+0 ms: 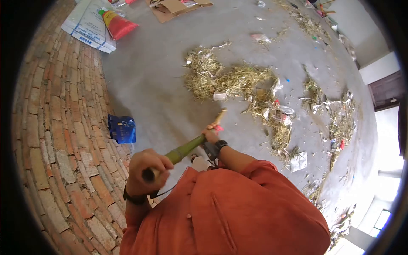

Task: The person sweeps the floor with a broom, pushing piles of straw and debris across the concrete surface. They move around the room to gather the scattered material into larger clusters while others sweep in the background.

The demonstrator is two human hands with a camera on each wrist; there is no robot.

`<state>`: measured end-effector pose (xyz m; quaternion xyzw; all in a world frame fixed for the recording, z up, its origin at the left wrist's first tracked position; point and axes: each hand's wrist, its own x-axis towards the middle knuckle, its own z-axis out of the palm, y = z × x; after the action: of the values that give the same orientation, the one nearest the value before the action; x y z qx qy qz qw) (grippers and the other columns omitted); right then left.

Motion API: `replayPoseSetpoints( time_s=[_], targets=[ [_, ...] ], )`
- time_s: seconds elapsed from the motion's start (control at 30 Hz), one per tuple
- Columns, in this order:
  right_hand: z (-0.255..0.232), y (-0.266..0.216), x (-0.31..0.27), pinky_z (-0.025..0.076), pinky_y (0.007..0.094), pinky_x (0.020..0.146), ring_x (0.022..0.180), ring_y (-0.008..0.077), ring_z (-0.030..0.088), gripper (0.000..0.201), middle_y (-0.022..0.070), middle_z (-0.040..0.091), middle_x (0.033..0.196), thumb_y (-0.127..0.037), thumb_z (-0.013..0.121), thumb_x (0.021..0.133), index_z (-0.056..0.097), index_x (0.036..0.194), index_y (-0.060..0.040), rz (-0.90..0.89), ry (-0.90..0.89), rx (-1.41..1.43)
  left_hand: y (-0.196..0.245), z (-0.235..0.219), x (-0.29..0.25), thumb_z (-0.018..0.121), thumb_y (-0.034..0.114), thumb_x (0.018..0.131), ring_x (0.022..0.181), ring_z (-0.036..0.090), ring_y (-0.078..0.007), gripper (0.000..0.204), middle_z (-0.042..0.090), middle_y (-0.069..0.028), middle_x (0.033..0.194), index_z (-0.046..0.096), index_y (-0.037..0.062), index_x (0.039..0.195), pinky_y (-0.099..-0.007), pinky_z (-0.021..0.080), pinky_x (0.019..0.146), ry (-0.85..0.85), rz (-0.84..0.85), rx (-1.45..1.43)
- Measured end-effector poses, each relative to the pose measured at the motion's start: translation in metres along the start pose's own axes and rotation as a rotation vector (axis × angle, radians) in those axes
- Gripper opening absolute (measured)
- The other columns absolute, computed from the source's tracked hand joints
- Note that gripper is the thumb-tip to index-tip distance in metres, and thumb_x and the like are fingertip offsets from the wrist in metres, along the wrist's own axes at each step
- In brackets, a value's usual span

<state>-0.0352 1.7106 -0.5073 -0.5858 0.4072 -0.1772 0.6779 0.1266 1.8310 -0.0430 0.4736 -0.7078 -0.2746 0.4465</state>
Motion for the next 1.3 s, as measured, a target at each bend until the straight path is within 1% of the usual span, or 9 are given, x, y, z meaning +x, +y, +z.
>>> replayPoseSetpoints(
  time_s=[0.07,0.13,0.23,0.37,0.53,0.57,0.93,1.13,1.3],
  targets=[
    [-0.032,-0.023,-0.014,0.046,0.0333,0.052,0.054,0.0207,0.054,0.031,0.0080,0.054,0.062,-0.035,0.047,0.079,0.052,0.075,-0.0043,0.107,0.032,0.081,-0.025,0.009,-0.017,0.062,-0.005,0.067,0.069,0.060,-0.0152,0.023,0.063,-0.0084,0.081,0.047,0.0073,0.081,-0.0258,0.045,0.060,0.240,-0.337,-0.235],
    [-0.066,-0.060,-0.032,0.044,0.0365,0.050,0.050,0.0230,0.052,0.032,0.0118,0.055,0.061,-0.034,0.042,0.079,0.053,0.071,-0.0040,0.668,0.344,0.302,-0.049,0.015,-0.021,0.057,-0.007,0.073,0.077,0.057,-0.0140,0.018,0.061,-0.0095,0.087,0.047,0.0051,0.082,-0.0254,0.046,0.065,0.233,-0.394,-0.315],
    [-0.105,-0.038,-0.056,0.040,0.0397,0.046,0.048,0.0248,0.051,0.028,0.0130,0.051,0.058,-0.028,0.041,0.077,0.051,0.068,-0.0034,0.605,0.586,0.450,-0.069,0.034,-0.038,0.053,-0.001,0.076,0.065,0.046,-0.0086,0.014,0.059,-0.0075,0.086,0.046,0.0075,0.085,-0.0206,0.037,0.055,0.310,-0.655,-0.428],
    [-0.114,-0.043,-0.054,0.040,0.0375,0.046,0.048,0.0236,0.051,0.028,0.0107,0.050,0.057,-0.029,0.045,0.078,0.051,0.068,-0.0041,0.566,0.703,0.356,-0.065,0.036,-0.042,0.054,-0.002,0.075,0.064,0.046,-0.0085,0.016,0.059,-0.0077,0.087,0.046,0.0074,0.084,-0.0205,0.038,0.056,0.307,-0.615,-0.491],
    [-0.078,-0.067,-0.037,0.043,0.0334,0.048,0.048,0.0221,0.050,0.033,0.0085,0.052,0.059,-0.037,0.047,0.081,0.053,0.072,-0.0059,0.345,0.365,0.253,-0.043,0.004,-0.043,0.057,-0.005,0.073,0.077,0.057,-0.0129,0.016,0.062,-0.0106,0.087,0.049,0.0044,0.084,-0.0245,0.045,0.070,0.245,-0.419,-0.286],
    [-0.064,-0.095,-0.042,0.044,0.0342,0.048,0.049,0.0227,0.050,0.030,0.0094,0.051,0.061,-0.034,0.049,0.081,0.051,0.075,-0.0046,0.563,0.344,0.612,-0.037,-0.002,-0.044,0.057,-0.005,0.073,0.077,0.057,-0.0129,0.016,0.062,-0.0106,0.087,0.049,0.0044,0.084,-0.0245,0.045,0.070,0.258,-0.412,-0.283],
    [0.035,-0.072,0.029,0.046,0.0374,0.049,0.053,0.0241,0.051,0.029,0.0114,0.049,0.063,-0.032,0.050,0.081,0.047,0.074,-0.0033,0.212,0.066,0.207,-0.001,-0.050,-0.103,0.059,-0.005,0.066,0.081,0.062,-0.0220,0.020,0.064,-0.0140,0.087,0.052,0.0041,0.082,-0.0312,0.047,0.076,0.305,-0.332,-0.100],
    [0.070,-0.160,0.013,0.048,0.0346,0.052,0.056,0.0218,0.053,0.029,0.0097,0.053,0.066,-0.033,0.051,0.082,0.050,0.074,-0.0053,0.555,-0.067,0.499,0.011,-0.070,-0.119,0.058,-0.004,0.063,0.079,0.061,-0.0227,0.018,0.064,-0.0151,0.086,0.052,0.0042,0.078,-0.0314,0.047,0.075,0.448,-0.331,-0.103],
    [0.108,-0.177,0.032,0.048,0.0351,0.051,0.053,0.0216,0.053,0.031,0.0097,0.054,0.065,-0.035,0.049,0.083,0.052,0.074,-0.0052,0.687,-0.133,0.636,0.012,-0.090,-0.120,0.063,0.001,0.061,0.068,0.061,-0.0229,0.021,0.064,-0.0139,0.079,0.051,0.0064,0.077,-0.0305,0.046,0.064,0.450,-0.235,0.043]
  ],
)
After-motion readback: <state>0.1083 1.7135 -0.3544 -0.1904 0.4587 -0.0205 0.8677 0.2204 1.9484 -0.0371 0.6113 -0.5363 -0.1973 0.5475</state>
